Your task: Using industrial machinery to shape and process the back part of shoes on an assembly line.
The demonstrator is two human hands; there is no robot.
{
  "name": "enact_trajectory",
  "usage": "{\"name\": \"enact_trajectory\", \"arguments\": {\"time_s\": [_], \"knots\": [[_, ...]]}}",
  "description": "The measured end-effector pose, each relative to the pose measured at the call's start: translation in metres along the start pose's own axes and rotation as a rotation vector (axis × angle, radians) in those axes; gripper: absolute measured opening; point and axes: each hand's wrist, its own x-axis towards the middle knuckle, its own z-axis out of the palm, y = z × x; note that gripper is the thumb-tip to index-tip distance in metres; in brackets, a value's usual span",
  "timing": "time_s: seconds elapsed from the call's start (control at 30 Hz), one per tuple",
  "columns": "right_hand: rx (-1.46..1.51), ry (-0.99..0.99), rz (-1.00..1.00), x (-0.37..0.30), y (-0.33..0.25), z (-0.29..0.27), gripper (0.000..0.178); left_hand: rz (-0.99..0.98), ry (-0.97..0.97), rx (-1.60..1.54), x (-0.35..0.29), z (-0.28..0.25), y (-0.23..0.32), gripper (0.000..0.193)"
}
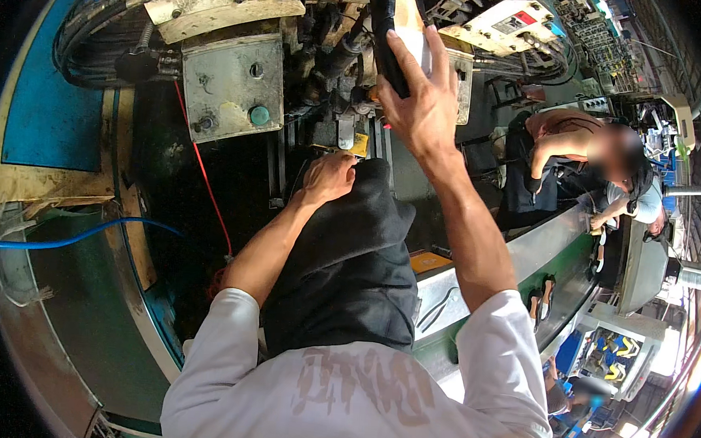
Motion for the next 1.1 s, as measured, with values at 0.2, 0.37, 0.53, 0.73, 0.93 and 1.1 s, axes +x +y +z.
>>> {"name": "enact_trajectory", "arguments": {"time_s": [0.2,0.37,0.53,0.73,0.93,1.1], "knots": [[-0.031,-0.066,0.08,-0.004,-0.018,0.026,0.071,-0.07,0.194,-0.085,-0.007,-0.003,-0.009,0.019],[-0.095,0.084,-0.13,-0.006,-0.003,0.038,0.078,-0.1,0.25,-0.036,-0.011,-0.011,-0.007,0.014],[-0.075,0.133,-0.203,-0.012,0.005,0.043,0.077,-0.243,0.228,0.027,-0.018,-0.007,-0.006,0.014],[-0.06,0.137,-0.188,0.0,0.004,0.045,0.072,-0.232,0.284,0.06,-0.027,-0.017,-0.021,0.014],[0.112,0.376,-0.245,0.074,0.022,0.071,0.058,-0.256,0.256,0.063,-0.024,-0.026,-0.018,0.013],[0.12,0.395,-0.251,0.133,0.051,0.101,0.057,-0.295,0.193,0.092,-0.011,-0.02,-0.011,0.014]]}}
